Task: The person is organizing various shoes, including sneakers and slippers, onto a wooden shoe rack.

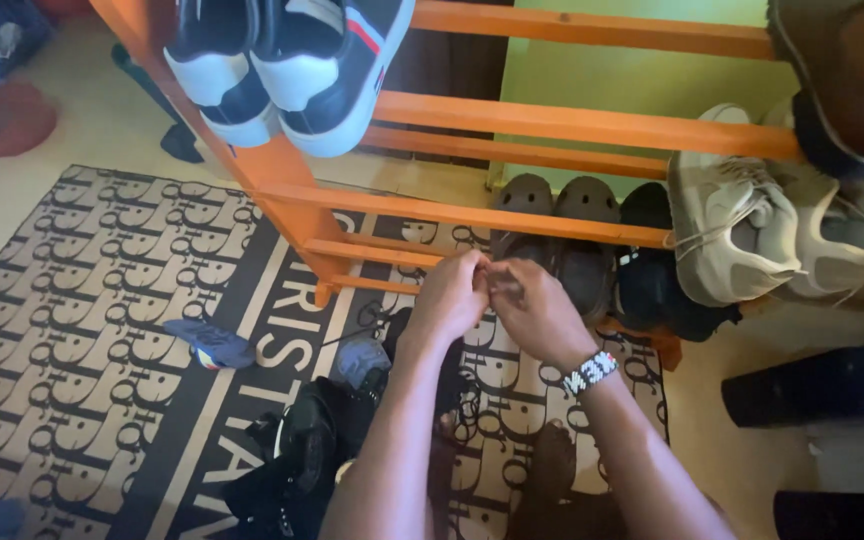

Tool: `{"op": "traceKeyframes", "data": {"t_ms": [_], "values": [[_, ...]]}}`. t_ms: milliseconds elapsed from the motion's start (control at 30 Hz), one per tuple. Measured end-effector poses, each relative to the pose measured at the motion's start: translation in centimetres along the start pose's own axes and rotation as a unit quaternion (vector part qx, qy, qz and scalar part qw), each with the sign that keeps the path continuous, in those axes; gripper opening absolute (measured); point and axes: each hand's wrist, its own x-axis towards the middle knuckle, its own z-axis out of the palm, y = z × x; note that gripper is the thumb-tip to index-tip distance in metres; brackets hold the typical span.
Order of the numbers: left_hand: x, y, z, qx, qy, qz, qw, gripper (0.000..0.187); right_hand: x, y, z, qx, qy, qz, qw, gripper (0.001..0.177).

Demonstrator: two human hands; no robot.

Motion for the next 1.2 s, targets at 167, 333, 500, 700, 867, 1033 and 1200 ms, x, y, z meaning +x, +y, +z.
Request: {"op": "traceKeyframes", "data": {"t_ms": [167, 333, 500, 700, 867, 1033, 1200], "values": [[0.5, -0.8, -1.1, 0.025, -0.059, -0.021, 0.998, 0.022, 1.0, 0.3, 0.5, 0.031, -0.032, 0.025, 0.999, 0.030], [0.1, -1.8, -2.4, 0.034, -0.111, -0.039, 0.992, 0.026, 1.7, 1.2, 1.8, 0.023, -0.054, -0.010, 0.998, 0.031], [0.5, -2.7, -3.2, 0.060, -0.135, -0.059, 0.987, 0.029, 2.5, -0.4, 2.3, -0.013, -0.080, 0.037, 0.996, 0.030], [1.3, -3.4, -3.1, 0.077, -0.148, -0.063, 0.984, 0.029, 3.4, 0.7, 3.3, -0.012, -0.092, 0.014, 0.996, 0.029], [1.6, -4.4, -2.1, 0.083, -0.155, -0.064, 0.982, 0.035, 3.5, 0.5, 3.5, -0.020, -0.100, 0.040, 0.994, 0.027], [1.7, -5.7, -0.6, 0.089, -0.193, -0.085, 0.973, 0.038, 4.1, 4.1, 6.4, -0.030, -0.128, 0.050, 0.990, 0.023], [2.8, -13.1, 5.3, 0.155, -0.301, -0.151, 0.929, 0.042, 3.9, 9.0, 10.3, -0.086, -0.240, 0.005, 0.967, 0.020]]}}
